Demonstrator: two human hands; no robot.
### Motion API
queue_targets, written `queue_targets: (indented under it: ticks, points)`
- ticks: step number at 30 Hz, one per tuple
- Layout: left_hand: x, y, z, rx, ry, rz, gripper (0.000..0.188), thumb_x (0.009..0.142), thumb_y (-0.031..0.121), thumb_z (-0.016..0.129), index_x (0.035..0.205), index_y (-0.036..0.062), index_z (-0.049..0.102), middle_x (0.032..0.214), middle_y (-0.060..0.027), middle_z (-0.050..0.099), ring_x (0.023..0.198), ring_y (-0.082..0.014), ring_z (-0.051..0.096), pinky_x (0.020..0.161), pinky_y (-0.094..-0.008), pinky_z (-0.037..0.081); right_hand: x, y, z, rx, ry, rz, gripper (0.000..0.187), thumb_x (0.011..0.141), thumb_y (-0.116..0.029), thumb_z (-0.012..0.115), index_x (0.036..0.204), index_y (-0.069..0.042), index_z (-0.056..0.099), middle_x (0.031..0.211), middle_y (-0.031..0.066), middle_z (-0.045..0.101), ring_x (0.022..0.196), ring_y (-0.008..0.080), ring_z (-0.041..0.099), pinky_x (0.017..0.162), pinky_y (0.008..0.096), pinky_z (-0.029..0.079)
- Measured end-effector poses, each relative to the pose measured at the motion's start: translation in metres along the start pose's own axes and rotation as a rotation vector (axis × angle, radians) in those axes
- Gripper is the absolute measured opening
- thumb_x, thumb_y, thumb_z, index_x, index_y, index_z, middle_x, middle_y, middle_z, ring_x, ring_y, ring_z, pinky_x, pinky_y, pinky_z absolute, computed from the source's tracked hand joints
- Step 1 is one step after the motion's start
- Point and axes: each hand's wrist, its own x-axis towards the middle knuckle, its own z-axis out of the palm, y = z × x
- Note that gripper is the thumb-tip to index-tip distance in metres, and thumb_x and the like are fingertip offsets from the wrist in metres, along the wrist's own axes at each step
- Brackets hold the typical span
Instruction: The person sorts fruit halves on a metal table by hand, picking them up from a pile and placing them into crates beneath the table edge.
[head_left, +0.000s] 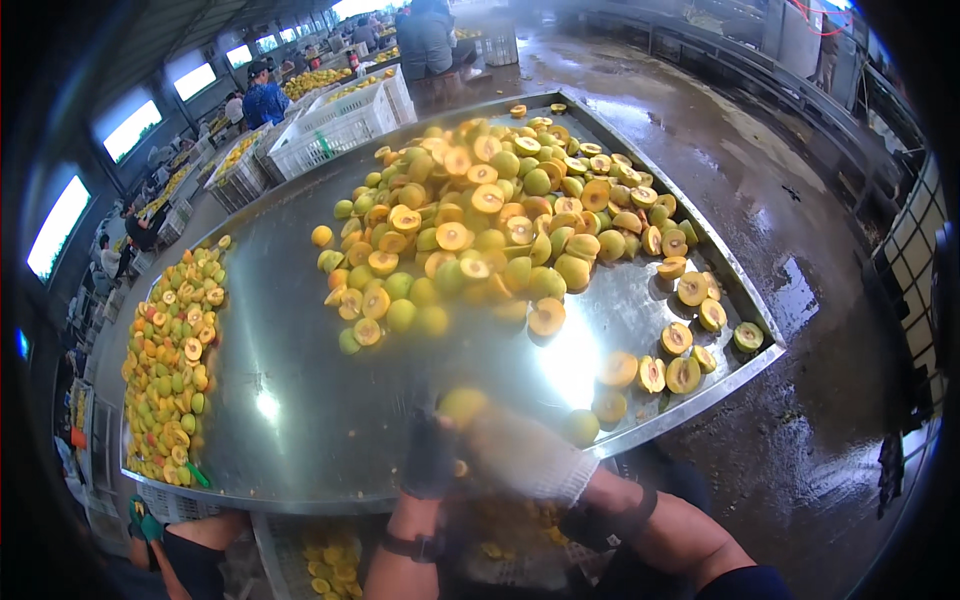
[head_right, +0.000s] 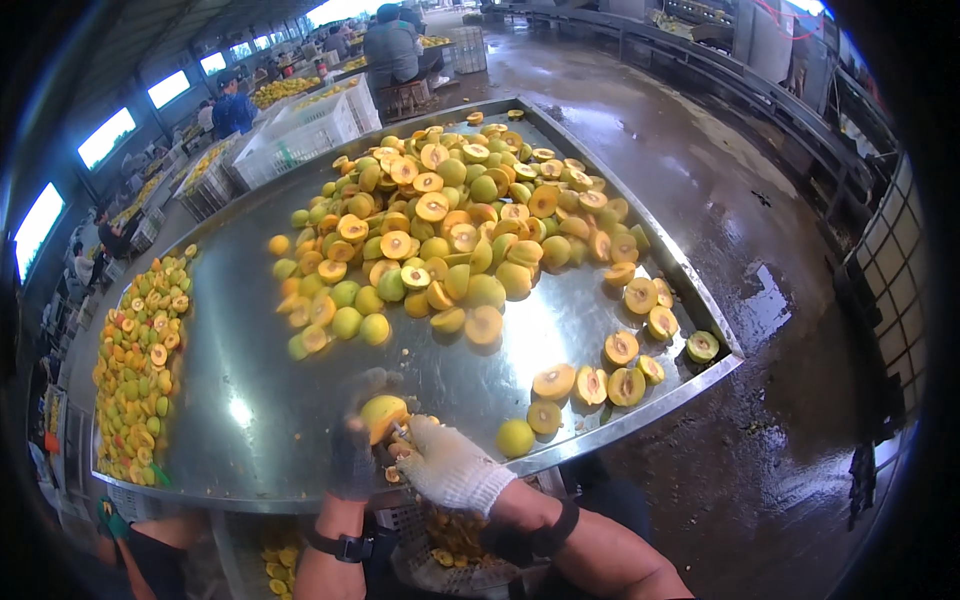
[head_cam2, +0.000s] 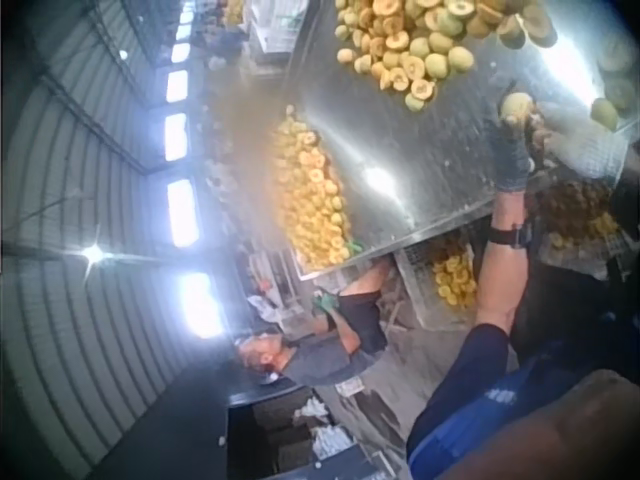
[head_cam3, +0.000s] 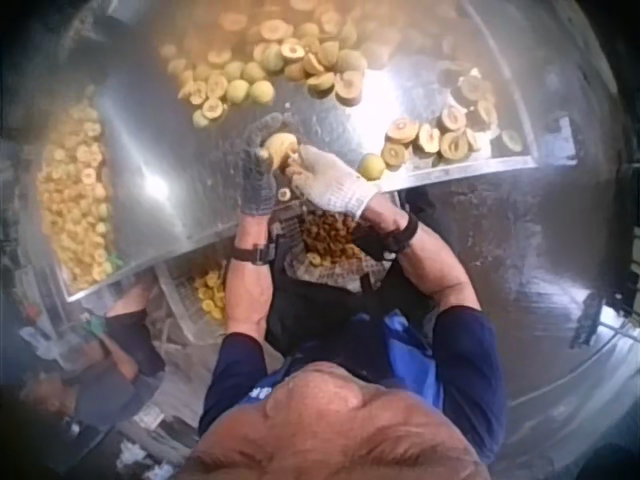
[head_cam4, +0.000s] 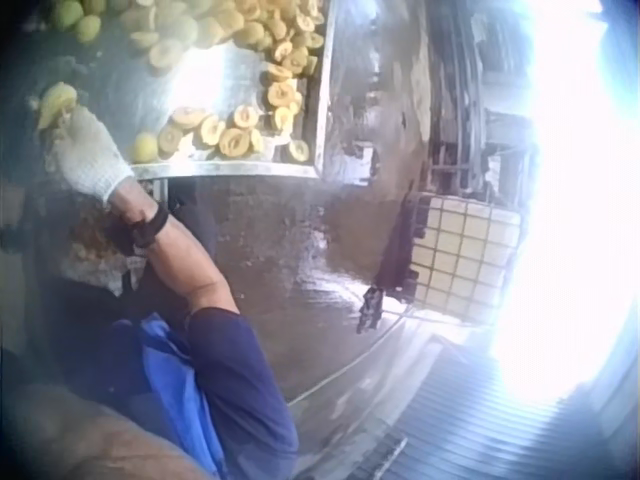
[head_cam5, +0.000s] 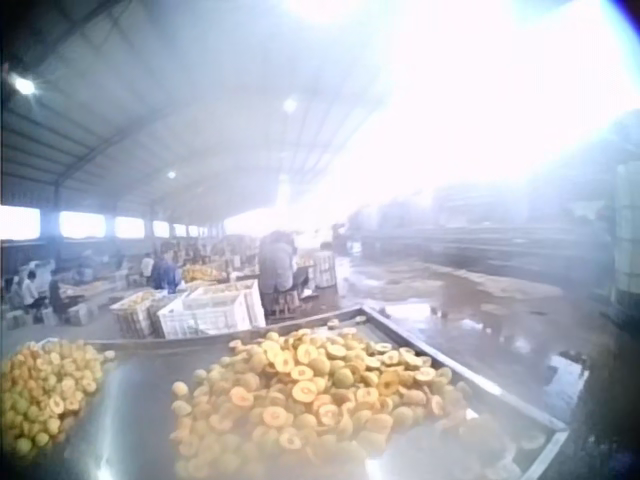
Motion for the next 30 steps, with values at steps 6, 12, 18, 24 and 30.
queue_targets:
  ticks: [6,12,18,24,30]
  points:
    - [0.003,-0.002,-0.019,0.582,0.079,-0.039,0.036,0.097,0.033,0.061,0.111,0.0009,0.070,0.103,-0.0114,0.072,0.094,-0.0215,0.069,0.084,-0.0360,0.055,-0.009,-0.025,0.008,0.096,-0.016,0.090,0.038,0.100,-0.034,0.055,0.104,0.003,0.057,0.091,0.0275,0.066,0.090,0.0466,0.066,0.078,0.0502,0.051]
    - [0.012,0.002,-0.024,0.706,-0.063,0.146,0.023,0.096,0.015,0.056,0.097,0.0002,0.074,0.085,-0.0092,0.073,0.074,-0.0198,0.070,0.071,-0.0322,0.056,-0.010,-0.035,0.013,-0.348,-0.039,0.031,0.035,0.099,-0.030,0.054,0.099,0.005,0.059,0.079,0.0268,0.065,0.081,0.0473,0.066,0.073,0.0527,0.052]
    - [0.011,0.020,-0.016,0.548,-0.176,0.054,0.023,0.093,0.011,0.056,0.087,-0.0016,0.074,0.084,-0.0103,0.074,0.076,-0.0175,0.070,0.073,-0.0314,0.055,-0.017,-0.028,0.014,-0.115,-0.041,0.044,0.032,0.096,-0.027,0.055,0.097,0.004,0.059,0.080,0.0272,0.065,0.082,0.0476,0.066,0.074,0.0535,0.052]
    - [0.010,0.017,-0.008,0.573,-0.127,0.214,0.024,0.093,0.014,0.057,0.088,-0.0024,0.074,0.084,-0.0116,0.074,0.074,-0.0184,0.069,0.073,-0.0319,0.055,-0.018,-0.025,0.024,0.023,0.051,0.043,0.031,0.096,-0.027,0.057,0.099,0.004,0.059,0.081,0.0261,0.065,0.080,0.0475,0.066,0.072,0.0529,0.052]
    - [0.005,-0.008,-0.010,0.605,0.078,0.193,0.027,0.097,0.015,0.056,0.093,-0.0044,0.074,0.085,-0.0102,0.074,0.075,-0.0173,0.068,0.072,-0.0319,0.055,-0.018,-0.043,0.020,-0.337,0.088,0.028,0.027,0.094,-0.024,0.058,0.100,0.002,0.060,0.080,0.0247,0.066,0.077,0.0426,0.068,0.067,0.0499,0.053]
